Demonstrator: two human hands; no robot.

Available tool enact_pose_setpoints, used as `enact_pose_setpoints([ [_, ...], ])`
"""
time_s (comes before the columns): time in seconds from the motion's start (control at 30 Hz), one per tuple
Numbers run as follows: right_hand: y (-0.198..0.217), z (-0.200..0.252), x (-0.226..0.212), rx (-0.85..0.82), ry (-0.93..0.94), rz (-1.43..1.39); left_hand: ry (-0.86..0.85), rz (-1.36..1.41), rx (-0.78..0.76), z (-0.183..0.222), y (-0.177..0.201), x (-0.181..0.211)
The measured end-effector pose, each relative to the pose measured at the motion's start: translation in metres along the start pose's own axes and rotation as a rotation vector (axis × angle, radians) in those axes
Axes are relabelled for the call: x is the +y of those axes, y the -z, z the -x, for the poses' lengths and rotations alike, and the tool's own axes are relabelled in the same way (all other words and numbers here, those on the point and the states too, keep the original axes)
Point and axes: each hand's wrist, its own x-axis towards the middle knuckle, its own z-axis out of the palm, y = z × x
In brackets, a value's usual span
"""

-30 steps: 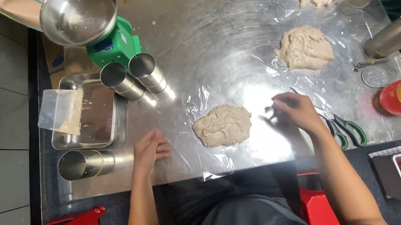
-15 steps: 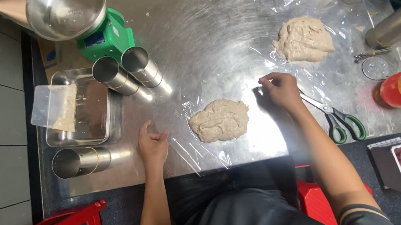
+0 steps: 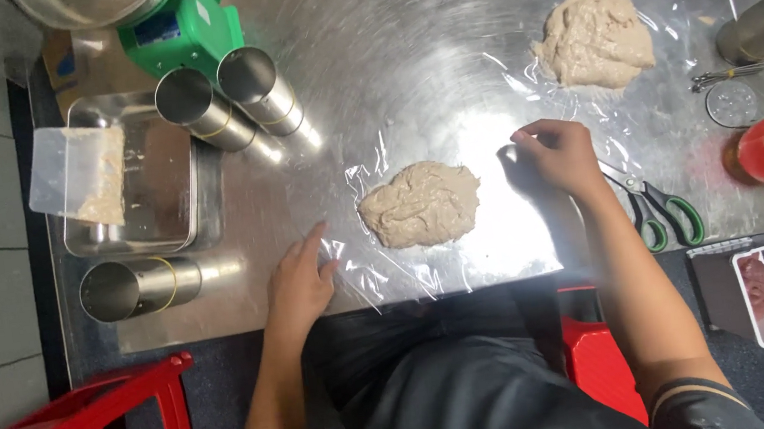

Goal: Wrapping portions of dough in plastic film and placing them into metal cylindrical molds for shaping.

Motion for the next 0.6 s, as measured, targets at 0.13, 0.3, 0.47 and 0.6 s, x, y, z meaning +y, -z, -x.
enact_pose_setpoints([
  [0.13, 0.003, 0.027, -0.009, -0.050, -0.014, -0.019, -0.090, -0.160, -0.061, -0.023, -0.015, -0.043],
  [0.3, 0.030, 0.077, -0.020, -0.159, -0.064, -0.086, -0.137, -0.241, -0.081, -0.010, -0.015, -0.043],
  [0.47, 0.041, 0.121, -0.029, -0.181, -0.194, -0.117, -0.195, -0.079, 0.158, 0.000, -0.038, -0.100],
  [0.6, 0.042, 0.128, -0.011, -0.116, -0.229, -0.129, -0.279, -0.151, 0.487, 0.007, -0.058, -0.136],
])
